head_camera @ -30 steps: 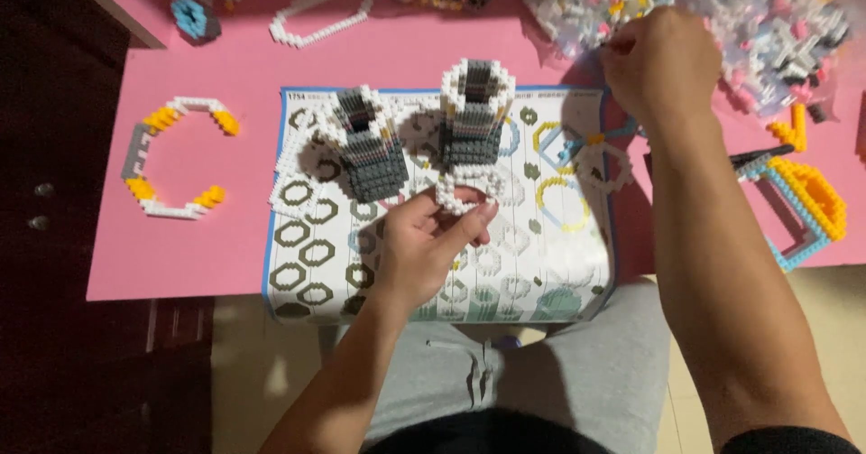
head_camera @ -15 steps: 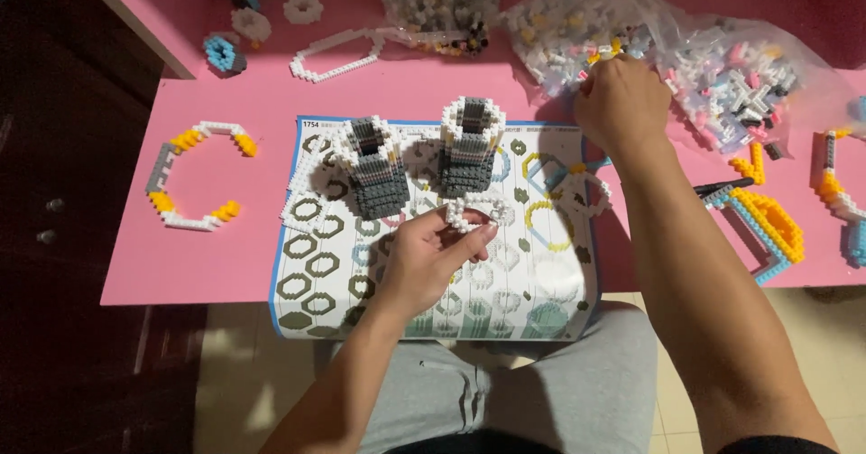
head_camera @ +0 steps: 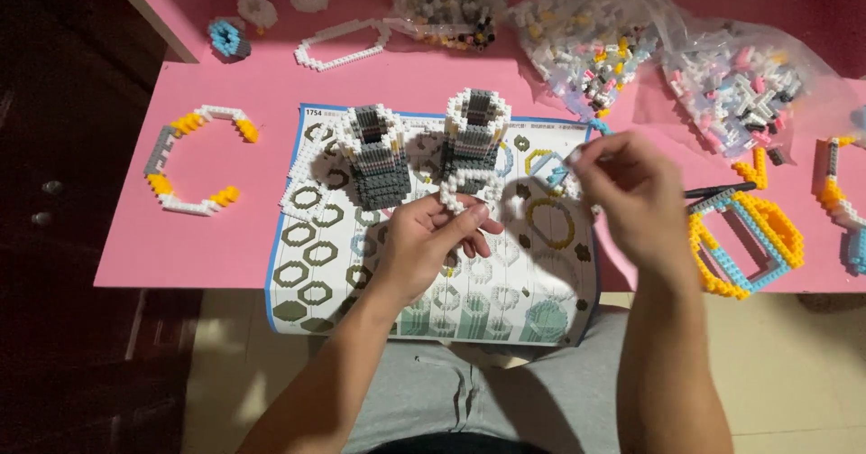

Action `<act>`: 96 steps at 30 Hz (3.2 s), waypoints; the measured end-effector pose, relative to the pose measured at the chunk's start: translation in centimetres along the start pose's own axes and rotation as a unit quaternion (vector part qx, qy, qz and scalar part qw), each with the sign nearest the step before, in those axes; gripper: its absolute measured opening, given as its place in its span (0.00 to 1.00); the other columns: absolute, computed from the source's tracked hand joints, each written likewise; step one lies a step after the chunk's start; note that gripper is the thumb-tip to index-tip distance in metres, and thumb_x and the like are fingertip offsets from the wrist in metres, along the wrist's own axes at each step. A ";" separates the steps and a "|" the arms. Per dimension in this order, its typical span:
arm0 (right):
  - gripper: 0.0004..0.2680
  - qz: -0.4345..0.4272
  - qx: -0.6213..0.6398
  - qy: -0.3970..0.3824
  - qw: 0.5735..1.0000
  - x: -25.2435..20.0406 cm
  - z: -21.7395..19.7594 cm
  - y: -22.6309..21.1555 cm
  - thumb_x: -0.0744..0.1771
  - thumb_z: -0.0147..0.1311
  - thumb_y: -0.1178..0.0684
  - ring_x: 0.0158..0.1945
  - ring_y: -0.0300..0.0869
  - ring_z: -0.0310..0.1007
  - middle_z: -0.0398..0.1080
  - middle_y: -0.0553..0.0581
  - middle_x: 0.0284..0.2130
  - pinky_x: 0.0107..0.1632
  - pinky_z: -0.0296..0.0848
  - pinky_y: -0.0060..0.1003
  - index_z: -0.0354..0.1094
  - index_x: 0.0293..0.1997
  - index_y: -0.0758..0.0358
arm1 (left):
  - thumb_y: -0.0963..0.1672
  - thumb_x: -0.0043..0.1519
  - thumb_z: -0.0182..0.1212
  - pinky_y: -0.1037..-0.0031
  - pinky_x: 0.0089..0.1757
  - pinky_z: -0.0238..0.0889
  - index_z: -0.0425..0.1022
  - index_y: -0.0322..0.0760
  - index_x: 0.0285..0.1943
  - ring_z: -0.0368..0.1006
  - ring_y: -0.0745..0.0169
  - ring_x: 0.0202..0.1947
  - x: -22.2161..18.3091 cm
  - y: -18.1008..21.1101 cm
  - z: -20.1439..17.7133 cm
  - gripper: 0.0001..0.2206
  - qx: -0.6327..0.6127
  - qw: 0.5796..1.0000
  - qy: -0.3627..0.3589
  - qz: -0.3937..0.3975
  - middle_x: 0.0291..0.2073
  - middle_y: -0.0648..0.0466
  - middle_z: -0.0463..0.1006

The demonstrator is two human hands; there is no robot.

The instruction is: Assembling a circular structure using small interlocking plastic blocks while following an instruction manual.

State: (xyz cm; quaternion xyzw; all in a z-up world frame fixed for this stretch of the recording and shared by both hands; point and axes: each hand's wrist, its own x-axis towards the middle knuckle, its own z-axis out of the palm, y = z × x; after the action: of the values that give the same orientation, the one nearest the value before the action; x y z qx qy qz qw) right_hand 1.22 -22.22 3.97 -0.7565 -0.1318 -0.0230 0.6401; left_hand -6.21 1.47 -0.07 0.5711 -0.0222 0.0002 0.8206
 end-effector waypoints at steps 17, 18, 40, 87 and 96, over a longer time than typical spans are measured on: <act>0.06 0.016 0.312 -0.043 0.949 -3.4 6.0 4.0 0.69 0.56 0.68 0.32 0.47 0.79 0.76 0.70 0.32 0.35 0.84 0.42 0.73 0.49 0.74 | 0.46 0.66 0.69 0.78 0.31 0.77 0.80 0.23 0.46 0.85 0.57 0.28 -0.2 -0.4 0.2 0.15 -0.005 1.000 0.024 -0.018 0.33 0.36 0.87; 0.05 0.009 0.306 -0.043 0.951 -3.3 6.0 4.2 0.69 0.56 0.68 0.31 0.47 0.79 0.76 0.71 0.31 0.35 0.84 0.43 0.74 0.48 0.74 | 0.46 0.66 0.69 0.78 0.30 0.77 0.80 0.23 0.46 0.85 0.57 0.28 0.0 -0.5 0.1 0.15 -0.001 1.000 0.021 -0.012 0.33 0.36 0.87; 0.06 0.008 0.176 -0.051 0.983 -3.2 5.9 3.8 0.68 0.59 0.67 0.34 0.46 0.79 0.77 0.67 0.35 0.39 0.83 0.41 0.76 0.49 0.71 | 0.48 0.67 0.67 0.82 0.30 0.76 0.78 0.25 0.50 0.85 0.59 0.31 0.0 -0.4 0.1 0.16 0.013 1.000 0.017 0.010 0.34 0.38 0.86; 0.05 -0.022 0.046 -0.205 0.978 0.2 3.2 0.3 0.74 0.56 0.58 0.34 0.39 0.74 0.75 0.58 0.35 0.40 0.79 0.30 0.74 0.52 0.70 | 0.45 0.67 0.65 0.77 0.31 0.72 0.79 0.35 0.49 0.81 0.64 0.27 -0.6 0.3 0.0 0.09 0.113 0.993 -0.041 0.003 0.33 0.44 0.87; 0.03 -0.041 0.120 -0.208 0.970 0.4 3.4 3.5 0.72 0.59 0.61 0.37 0.40 0.76 0.76 0.59 0.38 0.42 0.78 0.30 0.75 0.50 0.69 | 0.45 0.67 0.64 0.77 0.30 0.74 0.79 0.32 0.48 0.82 0.63 0.27 -0.6 0.5 0.1 0.09 0.128 0.991 -0.047 0.002 0.34 0.43 0.87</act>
State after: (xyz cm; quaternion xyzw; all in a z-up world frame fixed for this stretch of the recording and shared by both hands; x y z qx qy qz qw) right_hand 1.92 -19.33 0.04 -0.6560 -0.2947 0.1251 0.6835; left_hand -6.80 1.54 0.43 0.6711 -0.0619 -0.0223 0.7385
